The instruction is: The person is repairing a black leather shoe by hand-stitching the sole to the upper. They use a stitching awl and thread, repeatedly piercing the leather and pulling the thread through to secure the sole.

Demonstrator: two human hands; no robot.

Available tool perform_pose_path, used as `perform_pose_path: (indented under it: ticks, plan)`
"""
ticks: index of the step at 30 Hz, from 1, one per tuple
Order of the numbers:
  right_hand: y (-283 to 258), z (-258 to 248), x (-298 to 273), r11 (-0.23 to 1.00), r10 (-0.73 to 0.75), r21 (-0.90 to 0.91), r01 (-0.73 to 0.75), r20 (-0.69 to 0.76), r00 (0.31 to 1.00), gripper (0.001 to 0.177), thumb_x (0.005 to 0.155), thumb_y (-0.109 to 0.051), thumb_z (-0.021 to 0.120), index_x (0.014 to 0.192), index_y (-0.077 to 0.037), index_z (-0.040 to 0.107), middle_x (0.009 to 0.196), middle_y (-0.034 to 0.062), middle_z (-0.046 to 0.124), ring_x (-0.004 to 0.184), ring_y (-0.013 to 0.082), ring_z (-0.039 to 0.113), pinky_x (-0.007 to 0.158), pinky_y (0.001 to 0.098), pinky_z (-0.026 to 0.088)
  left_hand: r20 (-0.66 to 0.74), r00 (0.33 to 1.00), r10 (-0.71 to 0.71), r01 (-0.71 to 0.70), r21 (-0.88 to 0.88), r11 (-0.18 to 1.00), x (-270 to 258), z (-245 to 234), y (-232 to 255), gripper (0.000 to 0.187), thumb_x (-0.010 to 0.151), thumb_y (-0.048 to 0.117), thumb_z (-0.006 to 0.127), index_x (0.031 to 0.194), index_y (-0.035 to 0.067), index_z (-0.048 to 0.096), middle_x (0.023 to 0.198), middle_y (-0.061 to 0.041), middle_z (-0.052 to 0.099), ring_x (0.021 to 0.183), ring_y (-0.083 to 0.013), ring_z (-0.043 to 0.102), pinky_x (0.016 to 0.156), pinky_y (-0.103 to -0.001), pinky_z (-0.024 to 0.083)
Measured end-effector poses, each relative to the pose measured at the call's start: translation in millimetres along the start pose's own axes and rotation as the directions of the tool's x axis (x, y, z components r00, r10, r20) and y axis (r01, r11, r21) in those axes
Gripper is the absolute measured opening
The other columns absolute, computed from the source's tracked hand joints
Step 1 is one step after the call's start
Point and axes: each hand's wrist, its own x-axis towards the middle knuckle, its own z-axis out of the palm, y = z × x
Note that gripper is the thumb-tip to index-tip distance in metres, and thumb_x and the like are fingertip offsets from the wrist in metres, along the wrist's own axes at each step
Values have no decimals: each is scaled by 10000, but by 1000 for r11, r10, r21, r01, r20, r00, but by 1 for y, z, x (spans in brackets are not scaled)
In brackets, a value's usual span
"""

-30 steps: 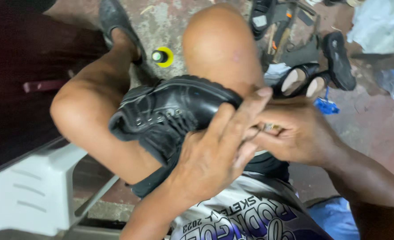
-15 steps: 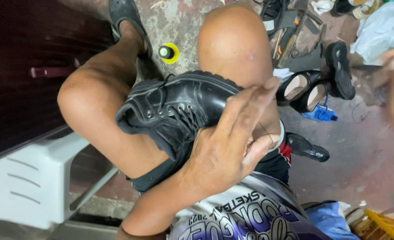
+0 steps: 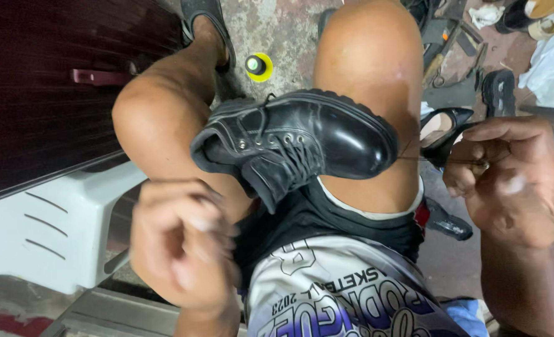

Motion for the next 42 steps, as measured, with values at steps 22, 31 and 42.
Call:
perform_pose_path:
  ticks: [22, 31, 42]
  plan:
    - [38, 36, 5, 763, -72, -646, 30, -39, 997, 668, 780, -36, 931, 1291, -30, 501, 796, -59, 480, 651, -9, 373, 567, 144, 278, 218, 972, 84, -159, 356, 921, 4, -57, -117, 570, 884, 192, 888, 606, 115, 396, 608, 30, 333, 566, -93, 288, 517, -289, 255]
    - [36, 41, 12, 832, -45, -554, 11, -47, 998, 681, 785, -42, 927, 1316, -22, 502, 791, -60, 511, 627, -26, 362, 578, 136, 292, -241, 931, 275, -76, 607, 791, 31, -210, -174, 370, 1027, 20, 800, 890, -23, 459, 891, -58, 481, 842, -162, 476, 823, -319, 435]
    - [40, 34, 11, 858, -18, -513, -5, -40, 999, 623, 806, -20, 912, 1271, -33, 497, 933, -12, 620, 657, -25, 380, 582, 128, 311, 561, 826, 54, -363, 455, 813, 46, -15, -53, 300, 862, 133, 671, 1112, -26, 718, 978, -230, 687, 885, -401, 665, 771, -443, 516]
